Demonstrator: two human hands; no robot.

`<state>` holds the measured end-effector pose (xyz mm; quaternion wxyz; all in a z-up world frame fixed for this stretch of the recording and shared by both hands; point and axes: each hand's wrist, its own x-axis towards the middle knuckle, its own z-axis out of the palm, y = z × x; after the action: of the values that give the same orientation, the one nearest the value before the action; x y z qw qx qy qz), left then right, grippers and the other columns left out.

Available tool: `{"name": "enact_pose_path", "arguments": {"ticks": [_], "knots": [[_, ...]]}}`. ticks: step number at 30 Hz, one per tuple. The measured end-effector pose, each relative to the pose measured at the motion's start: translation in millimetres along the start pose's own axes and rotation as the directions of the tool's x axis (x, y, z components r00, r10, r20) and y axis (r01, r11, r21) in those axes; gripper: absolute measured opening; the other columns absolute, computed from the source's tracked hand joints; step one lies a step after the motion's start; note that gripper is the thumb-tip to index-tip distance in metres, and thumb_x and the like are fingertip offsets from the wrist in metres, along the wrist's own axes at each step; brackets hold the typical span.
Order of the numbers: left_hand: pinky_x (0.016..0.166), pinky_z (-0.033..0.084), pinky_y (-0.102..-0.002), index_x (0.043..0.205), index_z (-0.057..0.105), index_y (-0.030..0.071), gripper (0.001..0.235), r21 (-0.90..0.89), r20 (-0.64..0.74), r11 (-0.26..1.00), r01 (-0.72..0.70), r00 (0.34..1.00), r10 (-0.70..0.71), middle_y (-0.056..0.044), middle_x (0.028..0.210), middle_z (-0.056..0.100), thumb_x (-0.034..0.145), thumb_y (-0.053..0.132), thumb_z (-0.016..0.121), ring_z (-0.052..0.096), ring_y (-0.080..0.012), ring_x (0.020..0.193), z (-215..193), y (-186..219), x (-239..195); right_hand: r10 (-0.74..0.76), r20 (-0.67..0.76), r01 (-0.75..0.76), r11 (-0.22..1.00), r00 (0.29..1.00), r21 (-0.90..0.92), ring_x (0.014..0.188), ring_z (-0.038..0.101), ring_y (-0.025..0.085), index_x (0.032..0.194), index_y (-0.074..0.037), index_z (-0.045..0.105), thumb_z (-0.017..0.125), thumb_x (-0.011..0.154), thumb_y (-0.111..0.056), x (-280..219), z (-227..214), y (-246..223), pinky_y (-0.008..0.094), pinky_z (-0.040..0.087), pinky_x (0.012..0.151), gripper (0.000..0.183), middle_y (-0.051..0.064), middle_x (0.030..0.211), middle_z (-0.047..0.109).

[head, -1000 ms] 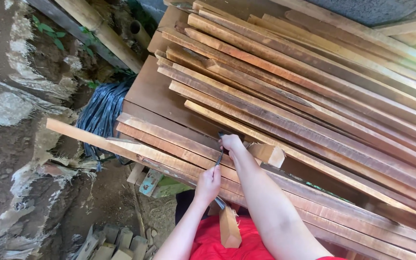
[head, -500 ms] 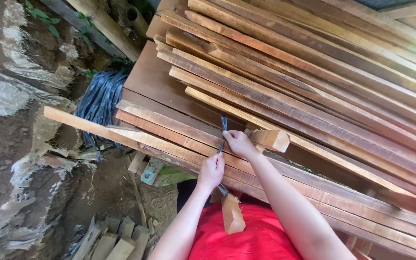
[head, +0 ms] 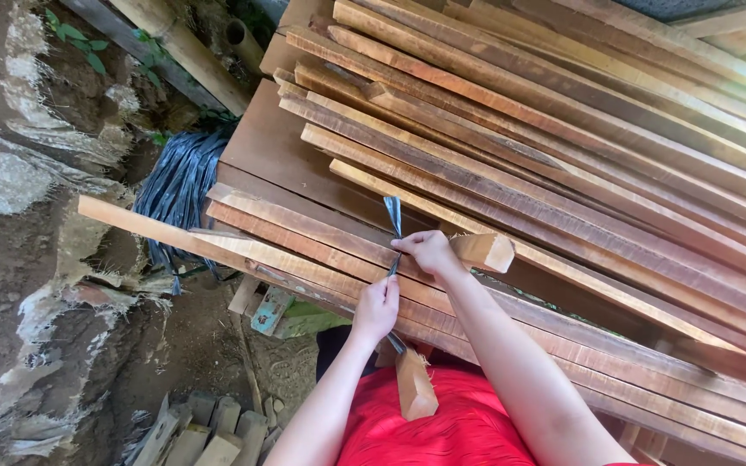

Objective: The person ties bundles of wooden planks together using black plastic straps. They wrap the straps around the planks, pull them tight, and tie knots to secure the bundles. The person then lifts and moves the secured bundles to a different location.

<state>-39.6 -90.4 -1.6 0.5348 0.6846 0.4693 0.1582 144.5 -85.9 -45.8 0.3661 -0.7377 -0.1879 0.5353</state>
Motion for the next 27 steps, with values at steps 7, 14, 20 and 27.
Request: {"name": "enact_pose_path", "arguments": {"ticks": [7,14,20,27], "knots": [[0.059,0.049,-0.046,0.086,0.063,-0.001,0.035,-0.016,-0.103,1.000,-0.024,0.994,0.022,-0.024,0.070,0.062,0.104,0.027,0.050,0.067,-0.0410,0.068,-4.0,26.4,-10.6,-0.189,-0.058,0.181,0.975,0.980,-0.129,0.064,0.057,0.006,0.091,-0.007,0.084,0.066,0.097,-0.034,10.8,3.6,23.6,0.028,0.049,0.063,0.033,0.002,0.068,0.073],[0.100,0.043,-0.051,0.099,0.066,0.004,0.019,0.493,-0.179,0.801,-0.340,0.861,0.476,-0.011,0.112,0.068,0.100,0.021,0.057,0.060,-0.0351,0.117,-23.7,47.9,5.6,-0.156,-0.129,0.124,0.966,0.979,-0.227,0.056,0.053,0.015,0.089,-0.009,0.082,0.064,0.099,-0.034,-3.2,6.2,10.0,0.036,0.046,0.058,0.033,0.010,0.061,0.062],[0.116,0.037,-0.051,0.109,0.065,0.002,0.019,0.487,-0.007,0.706,-0.514,0.806,0.592,-0.011,0.127,0.067,0.102,0.014,0.052,0.056,-0.0330,0.132,-22.9,24.5,39.8,-0.186,-0.200,0.110,0.934,0.962,-0.341,0.060,0.065,0.028,0.087,-0.007,0.077,0.064,0.097,-0.036,2.0,3.1,5.1,0.041,0.051,0.062,0.033,0.018,0.069,0.067],[0.101,0.042,-0.047,0.105,0.067,0.005,0.017,0.566,-0.012,0.697,-0.440,0.841,0.541,-0.008,0.117,0.070,0.098,0.017,0.057,0.062,-0.0256,0.122,-14.9,14.8,38.2,-0.111,-0.249,0.013,0.931,0.962,-0.364,0.071,0.072,0.034,0.083,-0.012,0.079,0.062,0.096,-0.041,0.8,13.4,-5.8,0.044,0.055,0.068,0.035,0.017,0.077,0.073]]}}
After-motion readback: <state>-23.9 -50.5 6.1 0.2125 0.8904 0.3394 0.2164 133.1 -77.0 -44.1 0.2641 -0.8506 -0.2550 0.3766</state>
